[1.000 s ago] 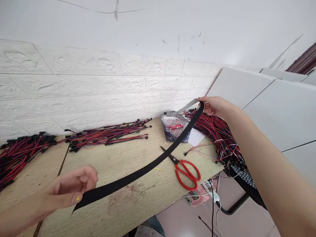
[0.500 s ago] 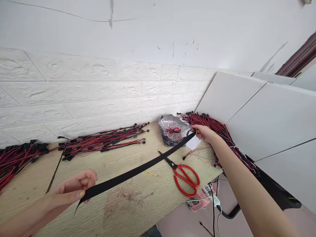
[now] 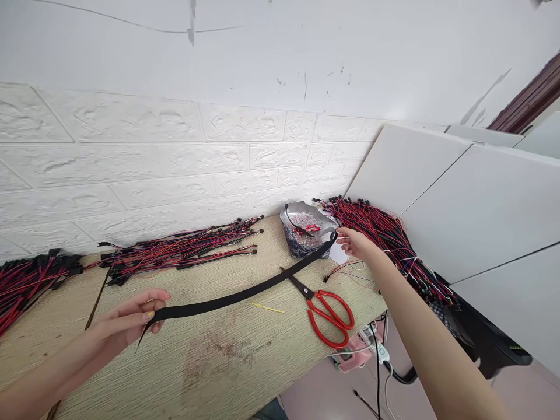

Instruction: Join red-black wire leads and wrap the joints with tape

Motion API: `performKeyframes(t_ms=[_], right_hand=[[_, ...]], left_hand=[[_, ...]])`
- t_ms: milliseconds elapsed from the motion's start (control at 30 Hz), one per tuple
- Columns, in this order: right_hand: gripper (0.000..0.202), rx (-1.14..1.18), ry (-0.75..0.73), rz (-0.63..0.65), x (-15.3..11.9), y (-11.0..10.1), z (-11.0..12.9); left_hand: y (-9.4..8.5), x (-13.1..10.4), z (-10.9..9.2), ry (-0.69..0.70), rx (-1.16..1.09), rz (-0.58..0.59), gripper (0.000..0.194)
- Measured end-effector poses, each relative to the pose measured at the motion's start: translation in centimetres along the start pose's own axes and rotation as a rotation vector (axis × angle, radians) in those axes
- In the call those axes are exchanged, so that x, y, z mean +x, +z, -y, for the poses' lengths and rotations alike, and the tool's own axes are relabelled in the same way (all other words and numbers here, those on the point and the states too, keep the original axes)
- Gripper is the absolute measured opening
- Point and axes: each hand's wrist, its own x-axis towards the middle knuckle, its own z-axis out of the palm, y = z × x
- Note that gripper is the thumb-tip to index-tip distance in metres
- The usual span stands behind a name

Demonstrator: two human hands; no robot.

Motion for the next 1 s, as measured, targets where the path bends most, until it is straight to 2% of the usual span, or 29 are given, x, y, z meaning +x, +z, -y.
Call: performKeyframes(t_ms=[233, 333, 433, 500, 600, 633, 700, 767, 833, 900, 1000], right_hand=[[0.023, -0.123, -0.044, -0.136, -1.0, 0.8, -0.4], [0.015, -0.217, -0.167, -0.289, -2.1, 1.3, 0.0], [0.014, -0.313, -0.378, -0.422, -4.6, 2.6, 0.6], [0.013, -0.373, -0.517, -0.398, -7.1, 4.3, 0.8], [0.012, -0.483, -0.681, -0.184, -11.3, 7.6, 0.5], [0.013, -0.591, -0.794, -0.080, -12.6, 8.8, 0.2], [0.025, -0.740, -0.982, -0.001, -14.6, 11.1, -0.9], [0.031, -0.859, -1.088, -0.045, -15.4, 13.0, -2.3], [0.028, -0.941, -1.121, -0.158, -15.3, 14.2, -3.7], [0.017, -0.978, -1.116, -0.271, -14.6, 14.5, -4.8], [0.009, -0.958, -1.056, -0.390, -13.3, 13.7, -5.9]], left_hand=[[-0.1, 0.0, 0.2, -0.054, -0.057, -0.077, 0.017], [0.0, -0.1, 0.1, -0.036, -0.120, -0.063, 0.018], [0.6, -0.3, -0.4, 0.003, -0.166, -0.052, 0.016], [1.5, -0.4, -1.3, 0.061, -0.204, -0.035, 0.016], [3.5, -0.2, -3.4, 0.181, -0.281, 0.030, 0.018], [4.3, 0.0, -4.2, 0.217, -0.304, 0.062, 0.018], [6.0, 0.4, -5.7, 0.276, -0.340, 0.138, 0.020], [7.7, 0.7, -7.1, 0.322, -0.354, 0.219, 0.020], [9.1, 0.7, -8.1, 0.365, -0.357, 0.288, 0.019], [10.0, 0.6, -8.9, 0.410, -0.366, 0.326, 0.020], [10.5, 0.2, -9.8, 0.464, -0.371, 0.331, 0.021]])
